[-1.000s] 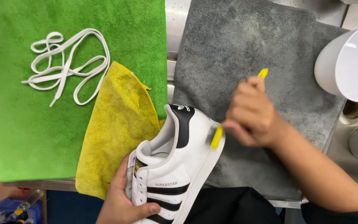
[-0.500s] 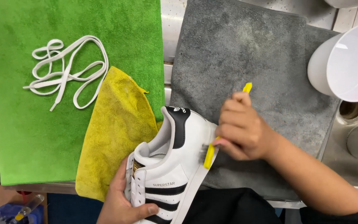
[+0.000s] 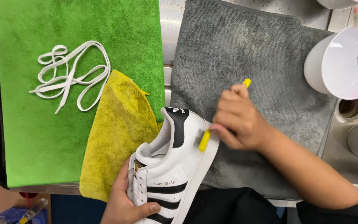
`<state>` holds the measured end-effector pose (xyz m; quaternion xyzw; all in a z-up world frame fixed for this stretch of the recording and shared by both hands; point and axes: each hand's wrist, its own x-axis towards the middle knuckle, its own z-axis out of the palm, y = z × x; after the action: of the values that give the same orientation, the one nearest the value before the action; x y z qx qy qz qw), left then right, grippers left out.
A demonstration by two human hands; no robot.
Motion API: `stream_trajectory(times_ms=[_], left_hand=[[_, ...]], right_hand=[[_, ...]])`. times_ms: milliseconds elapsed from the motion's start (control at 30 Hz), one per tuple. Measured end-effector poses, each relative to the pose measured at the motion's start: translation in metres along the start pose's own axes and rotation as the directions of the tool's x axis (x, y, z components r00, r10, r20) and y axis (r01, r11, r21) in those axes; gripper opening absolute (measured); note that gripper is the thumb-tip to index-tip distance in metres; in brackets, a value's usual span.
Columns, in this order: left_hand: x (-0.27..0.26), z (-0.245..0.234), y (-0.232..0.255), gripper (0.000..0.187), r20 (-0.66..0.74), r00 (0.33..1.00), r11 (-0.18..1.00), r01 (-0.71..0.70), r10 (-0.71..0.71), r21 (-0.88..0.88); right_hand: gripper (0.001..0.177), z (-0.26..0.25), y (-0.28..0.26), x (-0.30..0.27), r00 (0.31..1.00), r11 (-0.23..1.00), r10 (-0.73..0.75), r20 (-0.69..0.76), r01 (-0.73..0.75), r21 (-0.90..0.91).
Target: The person scrubs a white Adidas Superstar sneaker with a yellow toothbrush dipped in a cleaning solution, then wipes it with a yellow cloth. The person repeats this cycle on different areas of the shoe, including the toe cap, side stripes, and heel, while holding the shoe over a green mat.
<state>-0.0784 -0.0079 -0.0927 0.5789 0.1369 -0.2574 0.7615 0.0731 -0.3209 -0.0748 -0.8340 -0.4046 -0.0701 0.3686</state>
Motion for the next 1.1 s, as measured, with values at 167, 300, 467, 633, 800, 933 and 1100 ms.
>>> stream_trajectory(times_ms=[167, 300, 467, 633, 800, 933, 1100], left_hand=[[-0.001, 0.003, 0.005, 0.120, 0.008, 1.000, 1.000, -0.006, 0.006, 0.028], [0.000, 0.003, 0.005, 0.122, -0.007, 1.000, 1.000, 0.010, -0.010, 0.019], [-0.001, 0.003, 0.004, 0.122, -0.019, 0.999, 0.999, 0.040, -0.040, 0.028], [0.003, 0.009, 0.018, 0.117, -0.012, 0.999, 0.999, 0.030, -0.029, 0.042], [0.002, 0.005, 0.008, 0.118, -0.004, 1.000, 1.000, 0.001, -0.001, 0.028], [-0.002, 0.004, 0.007, 0.121, -0.023, 0.999, 0.998, 0.024, -0.023, 0.051], [0.001, 0.006, 0.013, 0.120, -0.026, 0.998, 0.997, 0.060, -0.059, 0.040]], right_hand=[[0.032, 0.002, 0.013, -0.002, 0.998, 0.999, 0.043, -0.041, -0.042, 0.014], [0.032, 0.003, -0.001, 0.007, 0.999, 0.999, 0.032, 0.020, -0.033, 0.006], [0.033, 0.004, 0.007, 0.006, 0.997, 0.997, 0.069, -0.023, -0.069, 0.036], [0.035, -0.003, -0.017, 0.011, 0.993, 0.994, -0.087, 0.084, 0.092, -0.062], [0.036, -0.006, 0.002, 0.014, 0.999, 0.994, -0.009, 0.045, 0.014, -0.108], [0.038, -0.012, -0.016, 0.014, 0.984, 0.977, -0.102, 0.146, 0.126, -0.170], [0.037, -0.016, -0.005, 0.014, 0.995, 0.976, -0.045, 0.087, 0.062, -0.209]])
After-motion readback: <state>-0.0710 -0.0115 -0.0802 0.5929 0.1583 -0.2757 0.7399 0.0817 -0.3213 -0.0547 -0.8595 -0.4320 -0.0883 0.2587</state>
